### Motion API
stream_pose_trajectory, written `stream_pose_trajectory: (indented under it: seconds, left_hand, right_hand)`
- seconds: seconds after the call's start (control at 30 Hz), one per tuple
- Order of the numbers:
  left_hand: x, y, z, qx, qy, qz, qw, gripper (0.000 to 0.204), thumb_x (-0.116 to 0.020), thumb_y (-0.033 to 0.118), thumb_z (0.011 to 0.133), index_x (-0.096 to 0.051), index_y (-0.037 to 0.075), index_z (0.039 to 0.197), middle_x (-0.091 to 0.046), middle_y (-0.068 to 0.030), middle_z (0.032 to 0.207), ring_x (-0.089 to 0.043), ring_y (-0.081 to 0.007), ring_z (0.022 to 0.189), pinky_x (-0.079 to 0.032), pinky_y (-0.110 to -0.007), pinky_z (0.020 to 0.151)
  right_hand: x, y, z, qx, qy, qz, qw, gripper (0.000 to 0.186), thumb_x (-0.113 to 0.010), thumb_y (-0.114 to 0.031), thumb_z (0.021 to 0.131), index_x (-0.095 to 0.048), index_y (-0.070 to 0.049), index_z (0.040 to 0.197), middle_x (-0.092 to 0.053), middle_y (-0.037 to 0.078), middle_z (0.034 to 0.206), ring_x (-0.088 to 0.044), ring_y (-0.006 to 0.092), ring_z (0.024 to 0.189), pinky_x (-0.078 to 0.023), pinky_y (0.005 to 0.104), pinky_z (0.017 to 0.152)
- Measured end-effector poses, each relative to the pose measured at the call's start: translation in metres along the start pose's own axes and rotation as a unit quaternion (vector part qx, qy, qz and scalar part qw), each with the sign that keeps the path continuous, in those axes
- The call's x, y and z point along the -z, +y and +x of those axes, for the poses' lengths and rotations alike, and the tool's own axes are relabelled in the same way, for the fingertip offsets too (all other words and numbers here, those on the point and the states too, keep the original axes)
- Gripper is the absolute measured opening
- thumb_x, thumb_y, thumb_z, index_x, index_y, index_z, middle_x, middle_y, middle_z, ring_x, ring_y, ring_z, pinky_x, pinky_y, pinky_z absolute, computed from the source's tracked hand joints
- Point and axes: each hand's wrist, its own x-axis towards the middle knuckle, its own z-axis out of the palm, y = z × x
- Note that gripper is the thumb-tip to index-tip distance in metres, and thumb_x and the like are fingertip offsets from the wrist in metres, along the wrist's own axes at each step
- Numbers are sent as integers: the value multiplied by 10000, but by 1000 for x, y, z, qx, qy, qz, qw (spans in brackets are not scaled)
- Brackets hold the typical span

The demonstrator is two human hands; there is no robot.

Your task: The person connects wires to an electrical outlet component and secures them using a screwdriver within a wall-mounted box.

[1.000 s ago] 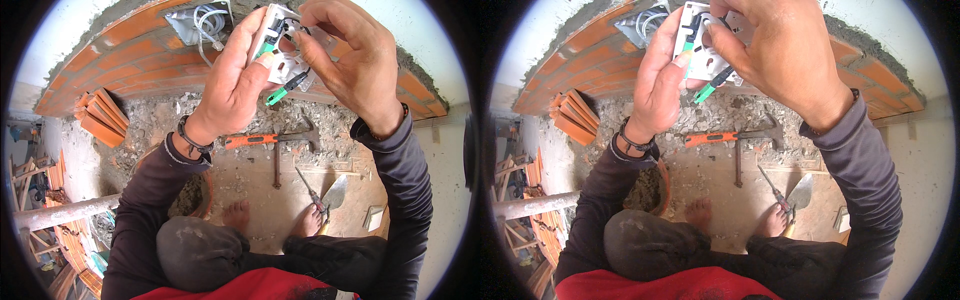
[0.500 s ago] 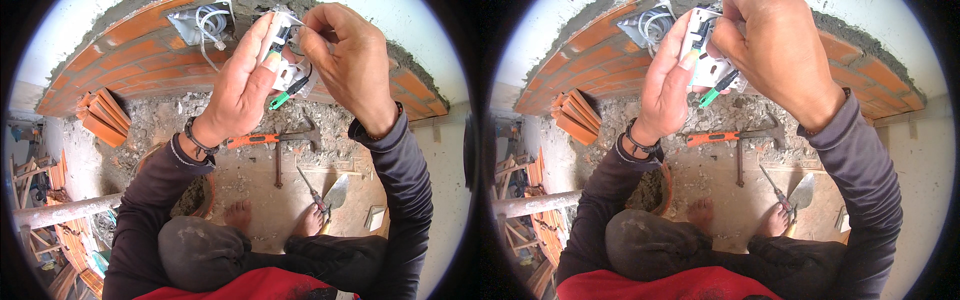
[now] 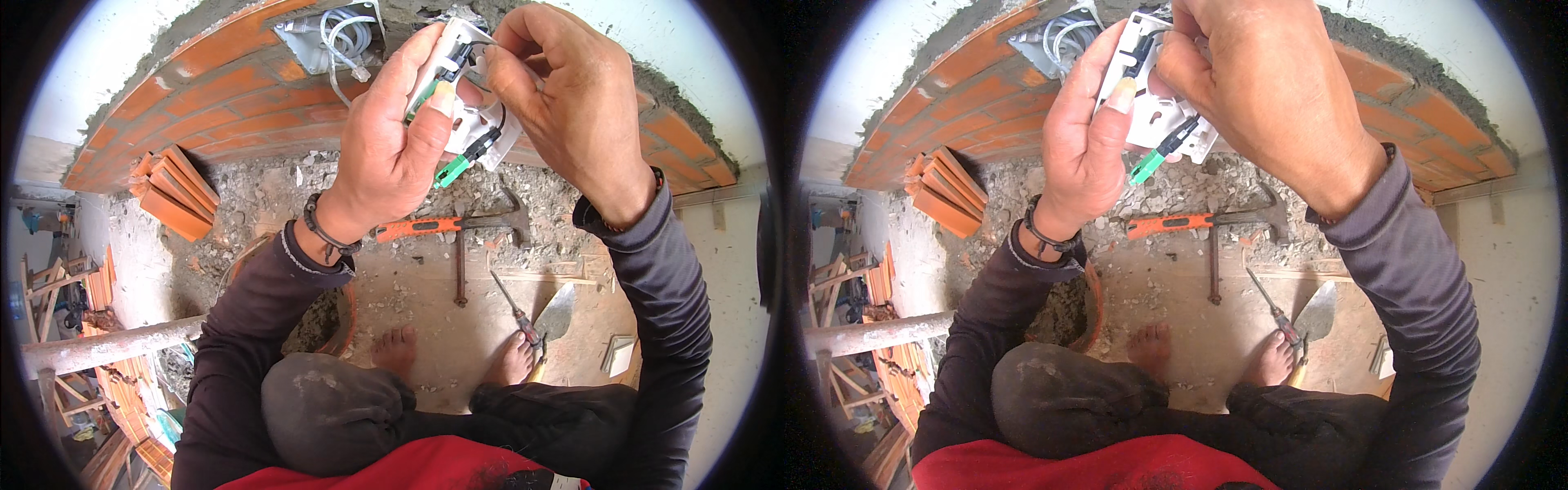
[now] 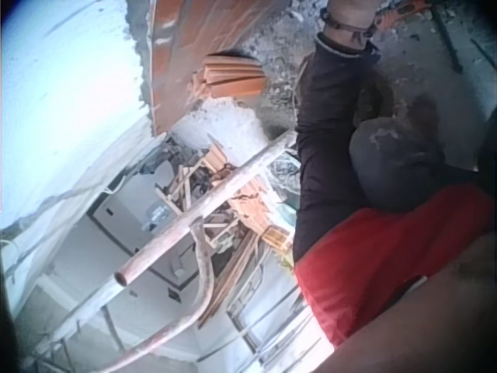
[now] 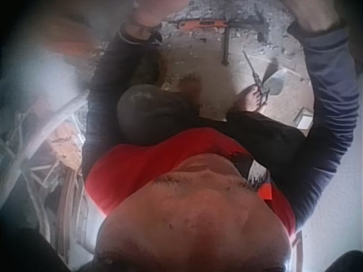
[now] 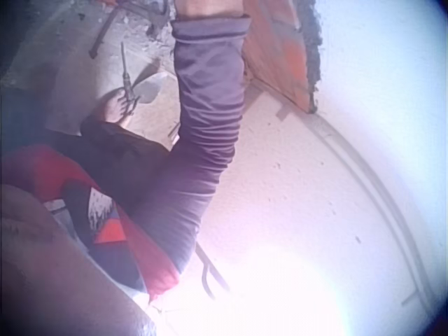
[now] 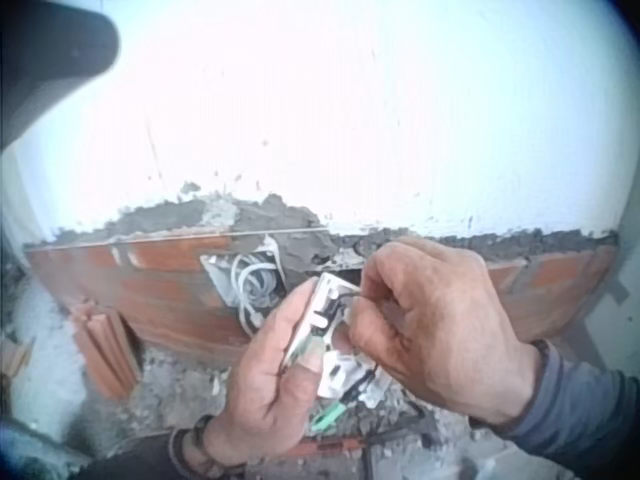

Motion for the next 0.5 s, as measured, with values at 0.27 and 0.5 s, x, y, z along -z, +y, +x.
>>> stream_pose_trajectory:
  seconds: [0.27, 0.5]
  left_hand:
    - [0, 0, -2, -5, -10, 9, 1000, 495, -484, 190, 1089, -413, -57, 1513, -627, -115, 1325, -628, -125, 1115, -542, -271, 931]
    - [0, 3, -7, 63, 6, 4, 998, 495, -505, 170, 1082, -408, -49, 1515, -638, -114, 1296, -630, -123, 1102, -549, -266, 902]
  right_hand:
    - [1, -1, 0, -2, -6, 15, 1000, 192, -735, -50, 800, -557, 2, 751, -583, 149, 667, -576, 274, 548, -463, 387, 511]
    - [6, -8, 4, -90, -25, 125, 988, 173, -724, -30, 830, -573, 14, 755, -620, 154, 675, -629, 247, 563, -480, 364, 507]
